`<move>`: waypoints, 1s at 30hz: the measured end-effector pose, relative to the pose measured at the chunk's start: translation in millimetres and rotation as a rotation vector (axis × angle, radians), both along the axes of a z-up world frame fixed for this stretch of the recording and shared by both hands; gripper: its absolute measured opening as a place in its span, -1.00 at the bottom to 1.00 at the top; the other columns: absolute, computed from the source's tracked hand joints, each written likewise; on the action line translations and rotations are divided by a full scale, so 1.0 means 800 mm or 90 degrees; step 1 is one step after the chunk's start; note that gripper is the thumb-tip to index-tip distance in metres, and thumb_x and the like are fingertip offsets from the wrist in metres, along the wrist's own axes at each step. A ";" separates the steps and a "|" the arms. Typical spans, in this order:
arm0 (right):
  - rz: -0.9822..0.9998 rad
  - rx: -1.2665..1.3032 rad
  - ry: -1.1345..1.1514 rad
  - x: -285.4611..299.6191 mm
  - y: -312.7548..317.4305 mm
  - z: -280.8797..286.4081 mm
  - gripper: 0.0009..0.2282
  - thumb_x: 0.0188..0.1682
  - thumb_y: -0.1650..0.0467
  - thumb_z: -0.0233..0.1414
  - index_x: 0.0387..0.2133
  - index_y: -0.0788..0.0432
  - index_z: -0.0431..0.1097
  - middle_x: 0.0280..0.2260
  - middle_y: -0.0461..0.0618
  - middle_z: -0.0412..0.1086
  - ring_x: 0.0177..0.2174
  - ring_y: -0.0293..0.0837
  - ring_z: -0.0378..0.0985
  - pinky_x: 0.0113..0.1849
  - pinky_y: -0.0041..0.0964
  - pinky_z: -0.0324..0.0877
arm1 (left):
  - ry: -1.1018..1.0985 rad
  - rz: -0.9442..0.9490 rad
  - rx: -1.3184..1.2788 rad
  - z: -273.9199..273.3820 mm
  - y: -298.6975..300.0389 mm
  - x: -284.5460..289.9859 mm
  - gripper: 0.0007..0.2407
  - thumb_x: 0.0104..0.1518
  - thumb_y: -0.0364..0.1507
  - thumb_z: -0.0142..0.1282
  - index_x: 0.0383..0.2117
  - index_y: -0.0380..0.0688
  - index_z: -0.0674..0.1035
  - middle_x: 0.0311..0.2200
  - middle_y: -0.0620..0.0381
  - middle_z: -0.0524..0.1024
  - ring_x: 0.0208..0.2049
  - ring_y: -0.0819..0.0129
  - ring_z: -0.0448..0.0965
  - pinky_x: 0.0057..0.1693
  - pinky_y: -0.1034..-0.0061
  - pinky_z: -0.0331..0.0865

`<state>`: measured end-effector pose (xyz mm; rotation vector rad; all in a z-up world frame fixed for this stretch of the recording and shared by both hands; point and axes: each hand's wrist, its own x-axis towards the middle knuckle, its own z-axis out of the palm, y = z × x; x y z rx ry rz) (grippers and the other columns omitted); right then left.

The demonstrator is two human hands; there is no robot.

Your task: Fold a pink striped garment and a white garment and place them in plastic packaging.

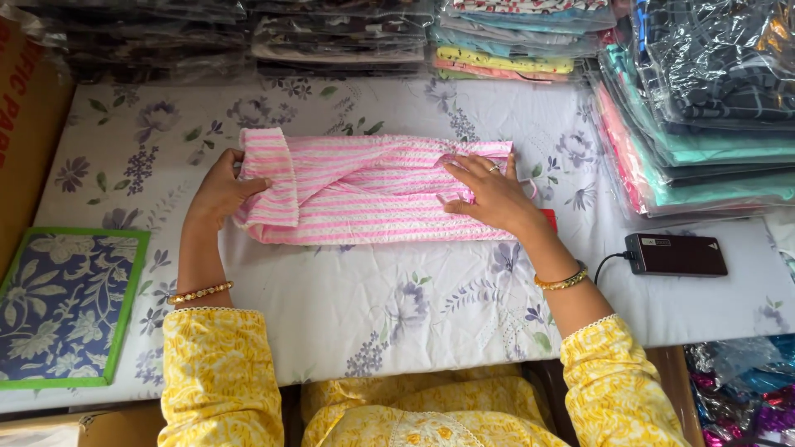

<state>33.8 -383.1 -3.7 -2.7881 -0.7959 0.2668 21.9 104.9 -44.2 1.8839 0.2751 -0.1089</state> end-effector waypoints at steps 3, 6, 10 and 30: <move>-0.015 0.022 -0.068 0.000 0.005 -0.009 -0.24 -0.12 -0.11 0.04 0.37 -0.27 0.04 0.38 -0.10 0.04 0.37 0.06 -0.02 0.25 0.59 -0.41 | -0.002 0.005 0.009 -0.003 0.000 0.000 -0.49 -0.10 -0.45 0.40 0.02 -0.25 0.43 -0.05 0.05 0.53 -0.11 0.32 0.59 0.02 0.46 0.46; -0.060 -0.040 -0.053 -0.002 0.017 0.011 -0.14 -0.21 -0.15 0.10 0.37 -0.27 -0.07 0.34 0.03 -0.02 0.33 0.06 0.09 0.24 0.64 -0.39 | -0.011 0.001 0.008 -0.005 0.001 0.001 -0.48 -0.11 -0.46 0.40 0.03 -0.24 0.43 -0.06 0.04 0.53 -0.10 0.33 0.59 0.04 0.48 0.46; -0.049 -0.011 -0.074 0.006 0.021 0.016 0.04 -0.36 -0.15 0.16 0.41 -0.25 -0.27 0.42 0.13 -0.28 0.25 0.29 0.08 0.16 0.66 -0.34 | -0.008 0.004 0.012 -0.010 -0.001 0.002 -0.48 -0.11 -0.46 0.40 0.02 -0.24 0.43 -0.05 0.05 0.53 -0.10 0.33 0.59 0.03 0.47 0.46; 0.031 -0.047 -0.063 0.010 0.028 -0.023 -0.21 -0.11 -0.08 -0.03 0.41 -0.33 -0.21 0.42 0.05 -0.31 0.33 0.41 -0.32 0.15 0.64 -0.47 | -0.104 -0.006 0.056 0.039 -0.067 -0.002 -0.42 -0.06 -0.58 0.29 0.16 -0.22 0.30 -0.05 -0.09 0.55 -0.12 0.23 0.62 -0.03 0.41 0.52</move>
